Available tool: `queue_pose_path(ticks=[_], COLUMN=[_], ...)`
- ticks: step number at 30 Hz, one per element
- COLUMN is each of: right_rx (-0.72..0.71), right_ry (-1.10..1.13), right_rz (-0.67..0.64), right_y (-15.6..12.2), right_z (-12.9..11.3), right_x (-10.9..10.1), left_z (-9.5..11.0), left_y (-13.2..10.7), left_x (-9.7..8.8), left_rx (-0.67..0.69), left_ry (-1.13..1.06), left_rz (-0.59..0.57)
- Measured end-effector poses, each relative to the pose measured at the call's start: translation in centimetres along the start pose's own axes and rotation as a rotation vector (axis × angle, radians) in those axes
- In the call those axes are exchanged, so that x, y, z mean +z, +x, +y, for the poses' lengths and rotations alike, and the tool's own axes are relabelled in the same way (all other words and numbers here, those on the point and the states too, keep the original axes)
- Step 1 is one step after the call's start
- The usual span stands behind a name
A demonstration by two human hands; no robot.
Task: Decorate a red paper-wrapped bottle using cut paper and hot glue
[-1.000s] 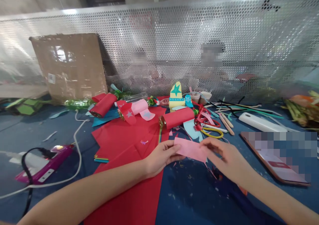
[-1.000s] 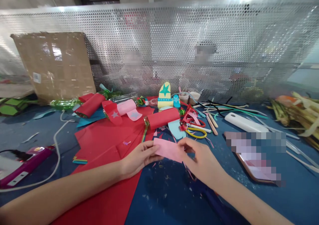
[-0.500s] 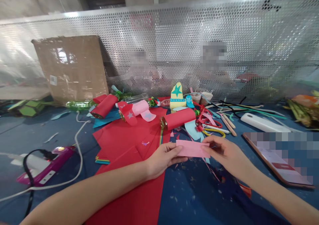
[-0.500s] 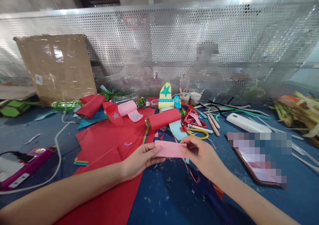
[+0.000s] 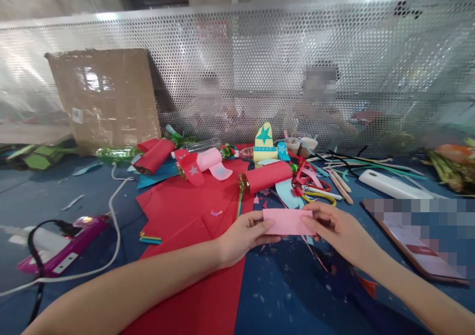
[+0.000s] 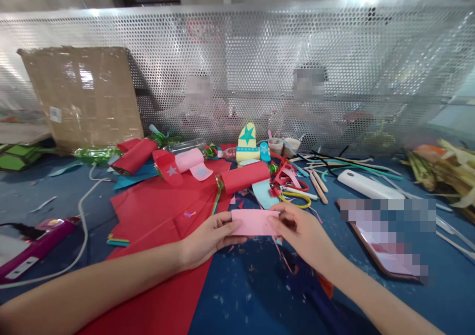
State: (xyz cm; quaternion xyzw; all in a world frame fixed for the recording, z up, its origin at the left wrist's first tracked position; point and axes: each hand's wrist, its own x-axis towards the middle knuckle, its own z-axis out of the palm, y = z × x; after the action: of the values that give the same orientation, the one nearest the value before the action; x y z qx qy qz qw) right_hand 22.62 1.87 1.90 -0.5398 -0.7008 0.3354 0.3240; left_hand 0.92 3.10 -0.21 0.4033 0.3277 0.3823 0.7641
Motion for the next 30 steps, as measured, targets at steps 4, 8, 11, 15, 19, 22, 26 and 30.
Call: queue_pose_path(ticks=[4,8,11,15,19,22,26,30], right_rx=[0.020,0.019,0.020,0.019,0.012,0.005,0.017,0.050], right_ry=[0.019,0.007,0.001,0.009,0.007,0.009,0.038,0.053], right_rz=[0.007,0.017,0.025,0.021,0.022,0.020,0.009,0.010], right_y=[0.04,0.08,0.04,-0.01,0.02,0.02,-0.05,-0.01], right_z=[-0.12,-0.59,-0.71,-0.51,-0.54,-0.59,-0.37,-0.24], right_x=[0.01,0.03,0.01,0.05,0.17,0.32,0.53,0.43], left_z=[0.00,-0.25,-0.32,-0.30,-0.33,-0.36,-0.38,-0.36], left_y=[0.10,0.29,0.31,0.21,0.05,-0.06,-0.09,-0.07], left_x=[-0.05,-0.23,-0.26,-0.29,-0.28,-0.23,-0.26,-0.22], left_rx=[-0.008,0.004,0.004,0.011,0.027,0.025,0.021,0.004], left_ry=[-0.001,-0.018,-0.016,0.007,-0.014,-0.019,0.004,-0.010], left_rz=[-0.021,-0.042,-0.036,-0.071,-0.040,-0.019,-0.025,-0.017])
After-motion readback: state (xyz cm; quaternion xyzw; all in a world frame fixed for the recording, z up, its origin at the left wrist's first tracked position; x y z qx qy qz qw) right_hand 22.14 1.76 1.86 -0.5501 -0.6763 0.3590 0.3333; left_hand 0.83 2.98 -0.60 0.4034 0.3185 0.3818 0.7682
